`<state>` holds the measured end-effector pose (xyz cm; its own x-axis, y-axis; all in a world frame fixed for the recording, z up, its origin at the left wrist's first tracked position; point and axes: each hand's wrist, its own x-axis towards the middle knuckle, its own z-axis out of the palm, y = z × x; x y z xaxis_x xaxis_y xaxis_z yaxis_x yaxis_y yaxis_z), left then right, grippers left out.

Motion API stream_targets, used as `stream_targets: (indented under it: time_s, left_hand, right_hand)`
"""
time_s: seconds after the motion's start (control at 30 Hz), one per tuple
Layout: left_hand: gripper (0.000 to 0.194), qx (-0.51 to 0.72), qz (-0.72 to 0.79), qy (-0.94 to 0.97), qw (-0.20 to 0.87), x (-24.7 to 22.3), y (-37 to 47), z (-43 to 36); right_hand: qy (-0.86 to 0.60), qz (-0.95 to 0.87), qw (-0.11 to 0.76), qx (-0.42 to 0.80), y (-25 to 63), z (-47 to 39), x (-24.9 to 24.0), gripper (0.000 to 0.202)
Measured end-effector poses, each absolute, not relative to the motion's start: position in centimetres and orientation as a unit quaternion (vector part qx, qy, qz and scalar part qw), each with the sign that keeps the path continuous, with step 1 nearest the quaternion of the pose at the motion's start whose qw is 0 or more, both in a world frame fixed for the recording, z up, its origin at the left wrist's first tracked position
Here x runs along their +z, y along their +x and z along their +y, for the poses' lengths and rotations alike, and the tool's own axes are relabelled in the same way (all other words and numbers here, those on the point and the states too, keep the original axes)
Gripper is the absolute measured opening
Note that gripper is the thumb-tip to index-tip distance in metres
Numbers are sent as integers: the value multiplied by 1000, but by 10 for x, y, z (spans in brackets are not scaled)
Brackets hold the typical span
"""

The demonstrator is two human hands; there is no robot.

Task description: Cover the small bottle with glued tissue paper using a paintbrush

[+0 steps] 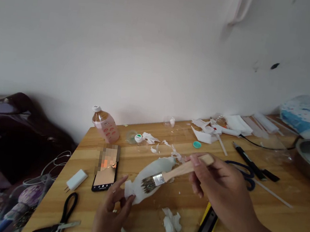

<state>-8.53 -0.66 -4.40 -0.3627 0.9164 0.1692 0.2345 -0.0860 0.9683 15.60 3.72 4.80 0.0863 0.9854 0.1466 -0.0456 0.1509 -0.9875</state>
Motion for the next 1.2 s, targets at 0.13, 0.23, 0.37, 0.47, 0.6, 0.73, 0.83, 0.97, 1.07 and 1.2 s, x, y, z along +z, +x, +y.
stream_targets:
  time_s: [0.13,0.23,0.37,0.47,0.6,0.73,0.83,0.97,1.07,1.2]
  left_hand:
    - [52,527,592,507,339,-48,-88,-12]
    - [55,542,585,459,392,-39,-80,-15]
    - [53,548,565,422,449,-20,-70,-17]
    - [59,512,569,424,484,-12,-73,-16]
    - [67,484,586,409,505,-12,-79,-15]
    - [72,482,582,390,526,-15,-77,-12]
    - [73,489,582,376,531,-15,-73,-9]
    - [70,491,565,370,550,-17,-71,-8]
    - [69,486,547,362,578,-21,-72,-9]
    - [72,507,490,297,644,-30,-69,-10]
  right_hand:
    - [-471,-556,542,418,145,42,50,30]
    - [-486,-628,504,341,137,48,49,30]
    - [-511,-656,490,262,139,49,46,29]
    - [-524,-664,481,231,147,46,43,28]
    - [-527,-679,469,203,155,42,39,25]
    - [-518,-699,459,181,161,38,36,22]
    - [-510,-702,468,168,167,32,38,18]
    - [-493,-680,521,151,172,23,44,8]
    - [-478,-679,536,150,169,22,44,5]
    - [-427,-729,512,152,159,27,33,6]
